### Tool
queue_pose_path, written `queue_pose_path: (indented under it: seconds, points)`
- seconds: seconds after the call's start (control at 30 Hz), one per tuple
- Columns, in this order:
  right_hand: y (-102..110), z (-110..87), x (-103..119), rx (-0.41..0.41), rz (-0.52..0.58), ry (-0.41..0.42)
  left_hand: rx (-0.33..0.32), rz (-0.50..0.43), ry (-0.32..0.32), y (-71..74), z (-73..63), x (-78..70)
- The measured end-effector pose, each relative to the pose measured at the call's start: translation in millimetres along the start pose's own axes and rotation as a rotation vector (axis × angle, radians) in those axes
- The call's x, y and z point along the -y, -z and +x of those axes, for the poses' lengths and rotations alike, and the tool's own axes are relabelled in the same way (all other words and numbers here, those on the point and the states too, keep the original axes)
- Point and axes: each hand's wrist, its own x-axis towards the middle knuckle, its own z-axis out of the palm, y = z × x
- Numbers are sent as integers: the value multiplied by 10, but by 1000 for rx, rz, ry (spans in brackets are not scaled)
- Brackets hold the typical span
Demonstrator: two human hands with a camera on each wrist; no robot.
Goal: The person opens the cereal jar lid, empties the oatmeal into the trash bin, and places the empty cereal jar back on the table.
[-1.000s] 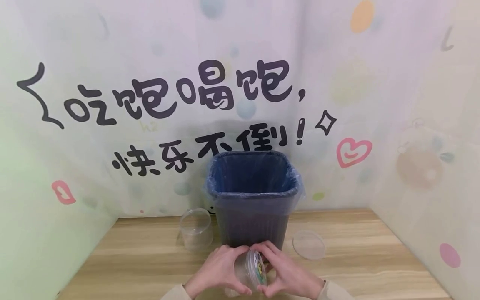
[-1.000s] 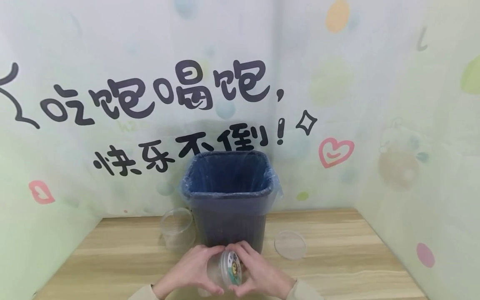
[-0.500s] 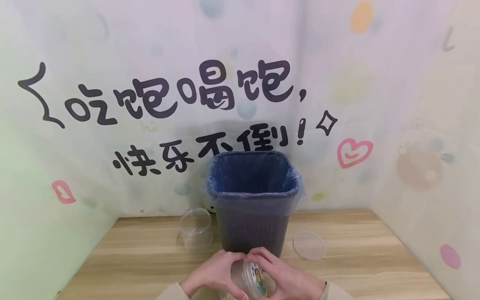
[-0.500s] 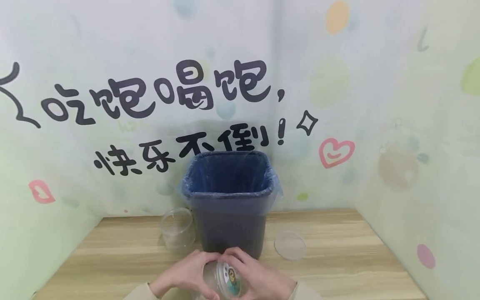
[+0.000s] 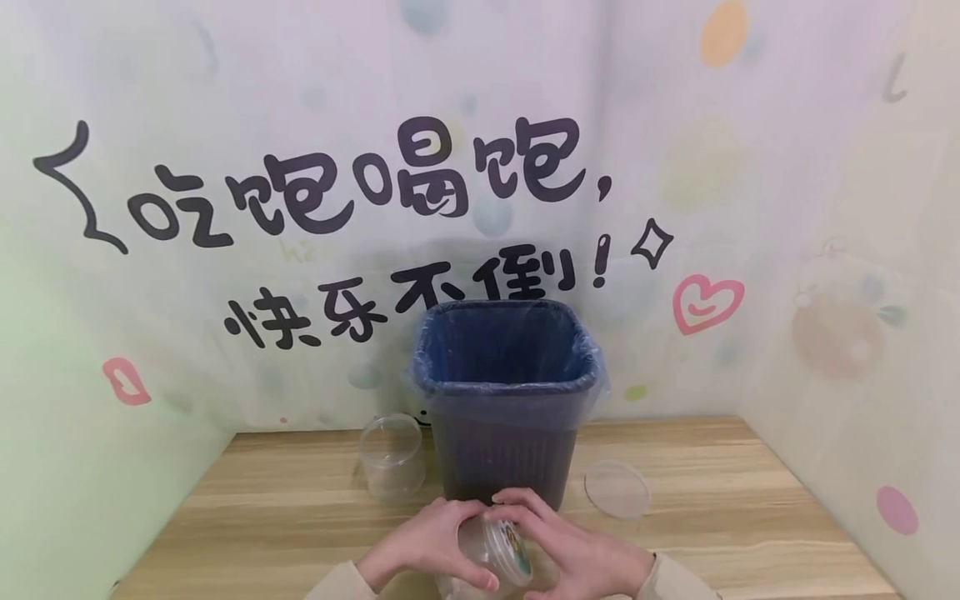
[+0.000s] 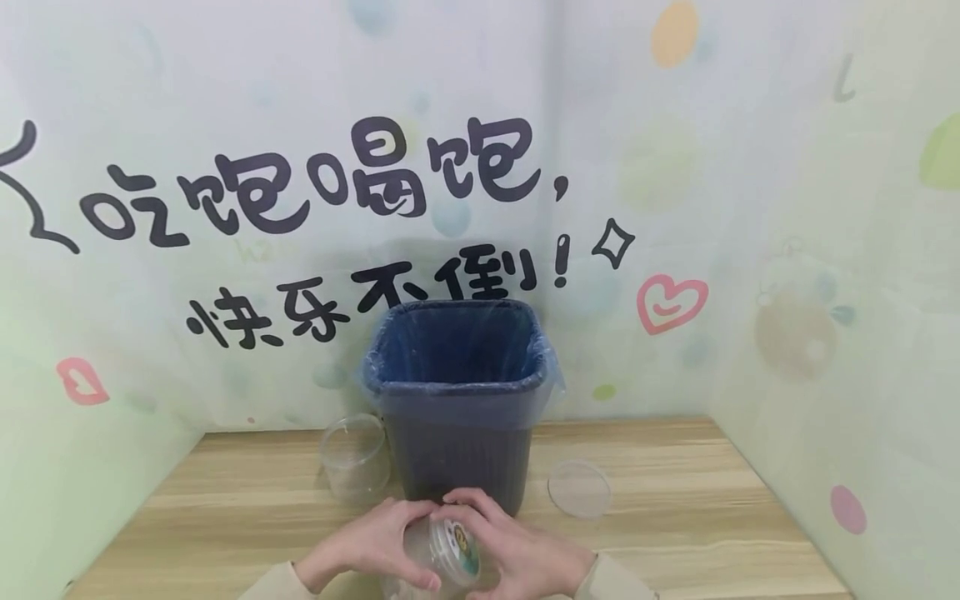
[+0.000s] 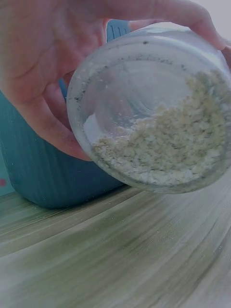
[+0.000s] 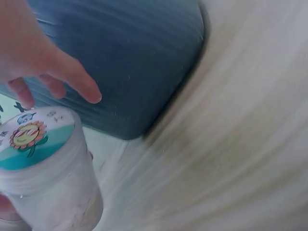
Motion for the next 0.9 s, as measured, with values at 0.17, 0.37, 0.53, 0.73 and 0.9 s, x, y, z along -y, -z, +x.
queue_pose_path:
  seconds: [0.17,0.37,0.53,0.73,0.9]
  points:
    - [-16,0,-34,-26,177,-138,-52,37,27,-32,-6,-17]
    - [-20,-1,-61,-5,417,-307,-107,107,55,-107,-26,-92]
    - [-19,8,-61,-8,434,-320,-115,157,63,-131,-35,-172]
    - [-20,7,-64,-37,406,-251,-117,166,54,-137,-39,-179]
    - [-22,5,-45,-38,340,-177,-111,142,26,-134,-54,-138]
